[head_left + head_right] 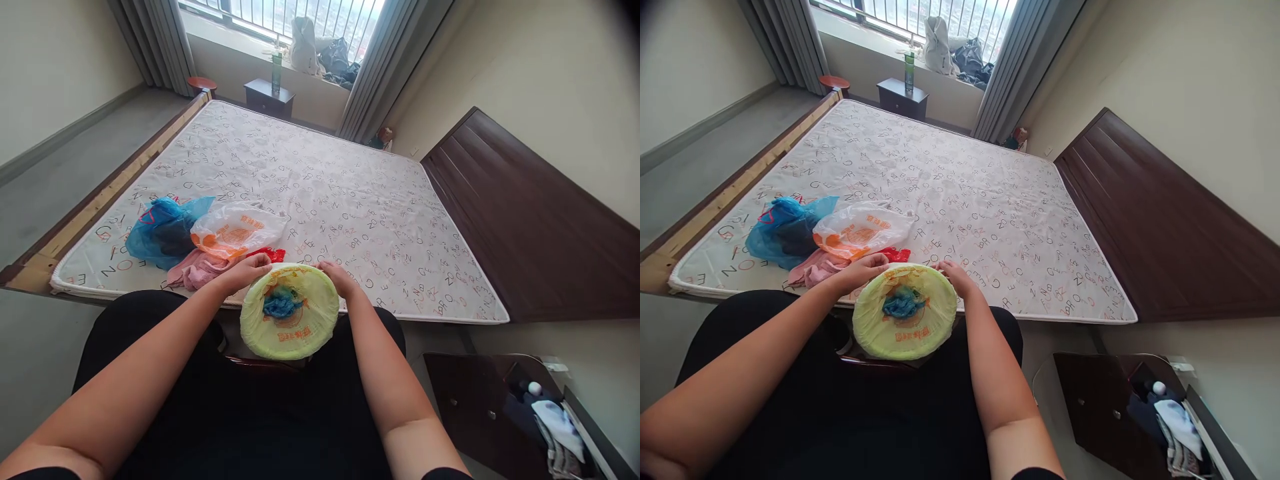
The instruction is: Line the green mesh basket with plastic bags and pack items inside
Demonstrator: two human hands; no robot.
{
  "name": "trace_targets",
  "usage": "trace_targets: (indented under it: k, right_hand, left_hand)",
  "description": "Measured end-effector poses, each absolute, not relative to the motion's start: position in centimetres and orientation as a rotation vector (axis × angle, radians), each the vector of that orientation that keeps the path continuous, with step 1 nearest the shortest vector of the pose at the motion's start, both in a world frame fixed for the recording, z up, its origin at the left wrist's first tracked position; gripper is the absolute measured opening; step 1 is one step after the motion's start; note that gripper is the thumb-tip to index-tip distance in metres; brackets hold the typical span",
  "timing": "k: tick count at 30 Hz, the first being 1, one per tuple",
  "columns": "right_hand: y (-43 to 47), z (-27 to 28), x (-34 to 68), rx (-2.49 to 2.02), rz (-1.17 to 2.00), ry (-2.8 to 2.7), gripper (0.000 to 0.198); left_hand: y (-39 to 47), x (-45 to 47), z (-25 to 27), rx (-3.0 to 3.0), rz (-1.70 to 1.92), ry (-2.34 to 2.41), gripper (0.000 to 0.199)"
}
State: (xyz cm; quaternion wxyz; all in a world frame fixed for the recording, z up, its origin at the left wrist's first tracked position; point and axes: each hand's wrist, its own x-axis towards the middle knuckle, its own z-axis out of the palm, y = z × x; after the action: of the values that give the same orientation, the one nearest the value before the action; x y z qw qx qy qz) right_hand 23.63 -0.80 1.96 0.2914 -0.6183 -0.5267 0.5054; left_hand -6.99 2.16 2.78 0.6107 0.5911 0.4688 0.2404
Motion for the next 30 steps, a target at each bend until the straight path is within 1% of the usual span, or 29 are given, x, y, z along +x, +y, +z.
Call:
trace_targets:
  k: [1, 2, 3, 5, 9, 12, 15, 18, 22, 26, 30]
  right_hand:
    - [-0.5, 1.9, 23.5, -1.612, 1.465, -1.348, 0.034]
    - [-0.3, 2.0, 23.4, -1.580, 1.563, -1.299, 0.031]
    - [0.0, 2.1, 23.3, -1.560, 1.631, -1.260, 0.033]
    - [0.5, 2.6, 23.2, -1.569, 1.667, -1.239, 0.036]
    - [1.4, 3.6, 23.4, -1.614, 1.747, -1.284, 0.033]
    - [1.8, 3.9, 23.7, -1.531, 1.812, -1.387, 0.029]
    - [1.8, 3.8, 23.6, -1.427, 1.850, -1.500, 0.027]
    - [1.9, 3.8, 23.2, -1.407, 1.804, -1.532, 0.028]
    - [2.0, 4.1, 22.2, -1.373, 1.734, -1.473, 0.028]
    - [2.0, 4.3, 21.2, -1.315, 1.845, -1.461, 0.028]
    - [2.2, 4.3, 20.5, -1.305, 1.894, -1.430, 0.030]
  left_hand:
    - [2.3, -6.6, 2.9, 1.370, 0.569, 1.108, 0.057]
    - [2.5, -6.3, 3.0, 1.372, 0.585, 1.135, 0.058]
    - [2.7, -6.0, 3.1, 1.375, 0.599, 1.160, 0.058]
    - [3.3, -5.6, 3.3, 1.401, 0.611, 1.189, 0.058]
    - [4.4, -5.3, 3.4, 1.475, 0.611, 1.221, 0.051]
    - [4.7, -5.2, 3.7, 1.446, 0.603, 1.198, 0.047]
    - [4.7, -5.0, 4.1, 1.402, 0.569, 1.178, 0.042]
    - [4.6, -4.7, 4.6, 1.364, 0.504, 1.165, 0.039]
    - [4.6, -4.8, 4.6, 1.372, 0.468, 1.134, 0.041]
    - [4.8, -4.7, 4.4, 1.391, 0.489, 1.153, 0.044]
    - [4.6, -4.1, 4.4, 1.285, 0.543, 1.134, 0.050]
